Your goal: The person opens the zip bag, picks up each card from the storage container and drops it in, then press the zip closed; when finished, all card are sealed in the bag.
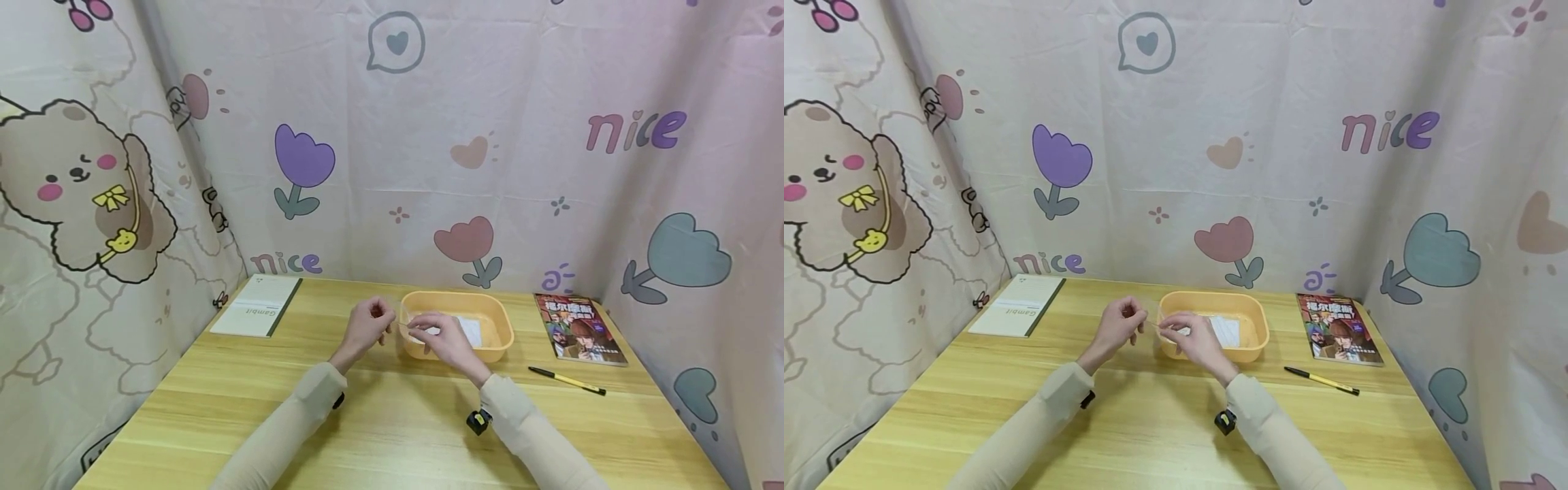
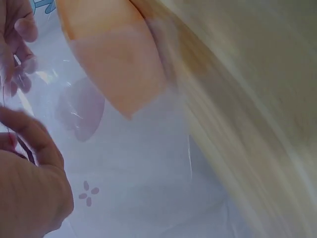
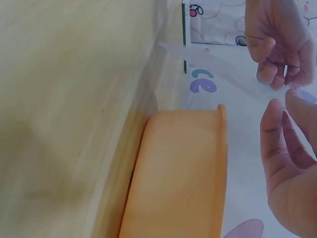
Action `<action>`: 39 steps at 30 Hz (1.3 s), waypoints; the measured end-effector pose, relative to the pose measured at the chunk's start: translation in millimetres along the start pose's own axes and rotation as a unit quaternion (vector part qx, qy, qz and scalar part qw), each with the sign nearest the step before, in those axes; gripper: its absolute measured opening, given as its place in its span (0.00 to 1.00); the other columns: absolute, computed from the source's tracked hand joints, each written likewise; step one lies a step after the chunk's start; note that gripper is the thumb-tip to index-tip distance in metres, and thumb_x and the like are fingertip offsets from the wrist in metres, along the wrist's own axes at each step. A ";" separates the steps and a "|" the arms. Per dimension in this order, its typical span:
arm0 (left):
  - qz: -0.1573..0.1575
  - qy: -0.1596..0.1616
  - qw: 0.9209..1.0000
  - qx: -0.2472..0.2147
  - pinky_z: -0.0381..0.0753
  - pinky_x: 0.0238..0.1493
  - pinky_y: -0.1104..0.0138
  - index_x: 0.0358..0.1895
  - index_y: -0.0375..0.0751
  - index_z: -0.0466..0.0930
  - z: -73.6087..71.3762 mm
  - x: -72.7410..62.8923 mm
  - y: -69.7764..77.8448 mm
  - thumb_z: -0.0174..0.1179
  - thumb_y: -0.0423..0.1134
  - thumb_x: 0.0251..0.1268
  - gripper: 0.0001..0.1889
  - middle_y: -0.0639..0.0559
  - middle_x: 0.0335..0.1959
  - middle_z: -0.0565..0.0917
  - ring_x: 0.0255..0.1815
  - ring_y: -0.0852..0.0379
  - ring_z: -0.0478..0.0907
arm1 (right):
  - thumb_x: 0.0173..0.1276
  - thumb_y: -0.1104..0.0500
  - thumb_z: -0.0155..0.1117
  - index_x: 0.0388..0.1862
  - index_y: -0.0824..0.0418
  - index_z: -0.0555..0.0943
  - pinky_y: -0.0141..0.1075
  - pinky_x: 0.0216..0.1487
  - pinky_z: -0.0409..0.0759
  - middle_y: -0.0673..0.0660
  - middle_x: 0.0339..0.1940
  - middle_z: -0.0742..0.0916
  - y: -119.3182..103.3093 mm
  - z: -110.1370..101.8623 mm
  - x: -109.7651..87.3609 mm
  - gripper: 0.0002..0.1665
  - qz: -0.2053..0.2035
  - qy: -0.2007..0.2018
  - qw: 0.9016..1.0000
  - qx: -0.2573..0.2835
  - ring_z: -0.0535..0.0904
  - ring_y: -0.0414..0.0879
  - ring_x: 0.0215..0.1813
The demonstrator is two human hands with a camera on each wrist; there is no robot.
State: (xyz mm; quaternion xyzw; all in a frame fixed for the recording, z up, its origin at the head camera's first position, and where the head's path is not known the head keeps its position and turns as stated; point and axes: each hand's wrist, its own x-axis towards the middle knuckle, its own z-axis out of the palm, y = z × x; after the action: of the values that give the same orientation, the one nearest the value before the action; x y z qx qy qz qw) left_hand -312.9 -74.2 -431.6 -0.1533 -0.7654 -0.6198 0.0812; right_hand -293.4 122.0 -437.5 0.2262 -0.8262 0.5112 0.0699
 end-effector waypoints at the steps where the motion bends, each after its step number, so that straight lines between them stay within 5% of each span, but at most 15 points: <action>1: 0.016 0.006 1.000 0.017 0.75 0.19 0.71 0.32 0.37 0.75 -0.9 -0.1 0.8 0.58 0.28 0.58 0.02 0.43 0.26 0.77 0.23 0.52 0.74 | 0.65 0.67 0.66 0.42 0.68 0.86 0.46 0.22 0.84 0.65 0.47 0.87 0.2 -0.6 0.6 0.08 -0.002 0.004 1.000 -0.006 0.82 0.62 0.23; 5: 0.077 0.005 0.994 0.074 0.70 0.27 0.73 0.44 0.40 0.79 -6.1 1.5 3.2 0.62 0.29 0.55 0.12 0.48 0.42 0.74 0.28 0.59 0.69 | 0.66 0.63 0.67 0.39 0.63 0.87 0.45 0.22 0.84 0.59 0.42 0.88 -0.2 -5.8 2.0 0.06 -0.007 0.006 1.000 -0.016 0.80 0.52 0.18; 9: 0.103 -0.044 0.986 0.121 0.72 0.27 0.72 0.42 0.43 0.87 -14.3 3.8 5.0 0.62 0.32 0.59 0.09 0.50 0.49 0.80 0.26 0.59 0.71 | 0.65 0.59 0.68 0.38 0.62 0.87 0.40 0.22 0.84 0.55 0.40 0.87 -0.1 -12.3 2.6 0.07 -0.022 -0.004 1.000 -0.014 0.78 0.44 0.18; 14: 0.064 -0.106 0.985 0.123 0.70 0.14 0.72 0.41 0.42 0.89 -24.1 4.7 6.3 0.61 0.37 0.66 0.08 0.47 0.33 0.88 0.16 0.56 0.74 | 0.65 0.57 0.69 0.38 0.61 0.88 0.34 0.24 0.84 0.52 0.38 0.85 2.0 -17.2 2.9 0.08 -0.046 -0.013 0.999 -0.014 0.78 0.42 0.19; 18: 0.044 -0.113 0.987 0.107 0.72 0.11 0.69 0.41 0.42 0.89 -28.1 5.3 7.3 0.60 0.39 0.67 0.09 0.47 0.21 0.85 0.14 0.57 0.73 | 0.66 0.56 0.68 0.39 0.61 0.87 0.35 0.27 0.86 0.51 0.39 0.85 3.9 -20.7 3.2 0.09 -0.053 -0.032 0.998 -0.010 0.81 0.45 0.22; 23: 0.047 -0.091 0.992 0.067 0.77 0.13 0.64 0.38 0.42 0.89 -29.6 3.9 9.2 0.62 0.35 0.65 0.06 0.47 0.22 0.86 0.14 0.56 0.75 | 0.69 0.64 0.63 0.46 0.64 0.85 0.39 0.29 0.87 0.60 0.43 0.85 2.9 -27.3 5.2 0.09 -0.075 -0.084 0.994 -0.009 0.84 0.55 0.28; 27: 0.045 -0.075 0.995 0.039 0.80 0.15 0.65 0.37 0.37 0.88 -31.9 -3.5 15.2 0.61 0.31 0.65 0.06 0.40 0.24 0.86 0.16 0.54 0.77 | 0.69 0.69 0.61 0.48 0.66 0.85 0.36 0.34 0.87 0.62 0.43 0.86 -1.1 -29.7 8.4 0.11 -0.097 -0.120 0.987 -0.038 0.85 0.52 0.34; 32: 0.037 -0.081 0.995 0.035 0.84 0.19 0.56 0.39 0.31 0.87 -33.7 -9.3 13.9 0.60 0.29 0.66 0.07 0.33 0.27 0.86 0.18 0.51 0.80 | 0.67 0.69 0.62 0.44 0.63 0.86 0.29 0.40 0.86 0.56 0.41 0.89 -4.2 -30.3 11.0 0.10 -0.111 -0.139 0.981 -0.081 0.85 0.43 0.39; 35: 0.046 -0.086 0.995 0.027 0.83 0.22 0.46 0.39 0.31 0.87 -33.6 -9.1 8.4 0.61 0.31 0.66 0.07 0.36 0.27 0.87 0.19 0.56 0.81 | 0.67 0.69 0.62 0.41 0.62 0.87 0.31 0.39 0.86 0.55 0.38 0.90 -5.2 -31.2 10.9 0.08 -0.109 -0.152 0.979 -0.082 0.87 0.47 0.37; 39: 0.050 -0.100 0.993 0.032 0.85 0.21 0.52 0.39 0.31 0.87 -34.8 -8.5 10.6 0.62 0.33 0.66 0.08 0.38 0.27 0.87 0.21 0.57 0.82 | 0.67 0.70 0.63 0.40 0.62 0.86 0.31 0.37 0.87 0.55 0.36 0.90 -6.6 -32.0 10.0 0.08 -0.098 -0.163 0.979 -0.076 0.87 0.53 0.35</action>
State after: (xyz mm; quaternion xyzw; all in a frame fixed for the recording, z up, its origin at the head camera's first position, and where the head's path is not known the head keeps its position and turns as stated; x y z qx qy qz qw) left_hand -303.7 -107.2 -416.8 -0.2496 -0.7806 -0.5716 0.0399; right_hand -303.1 144.6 -413.7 0.3808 -0.8368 0.3934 0.0009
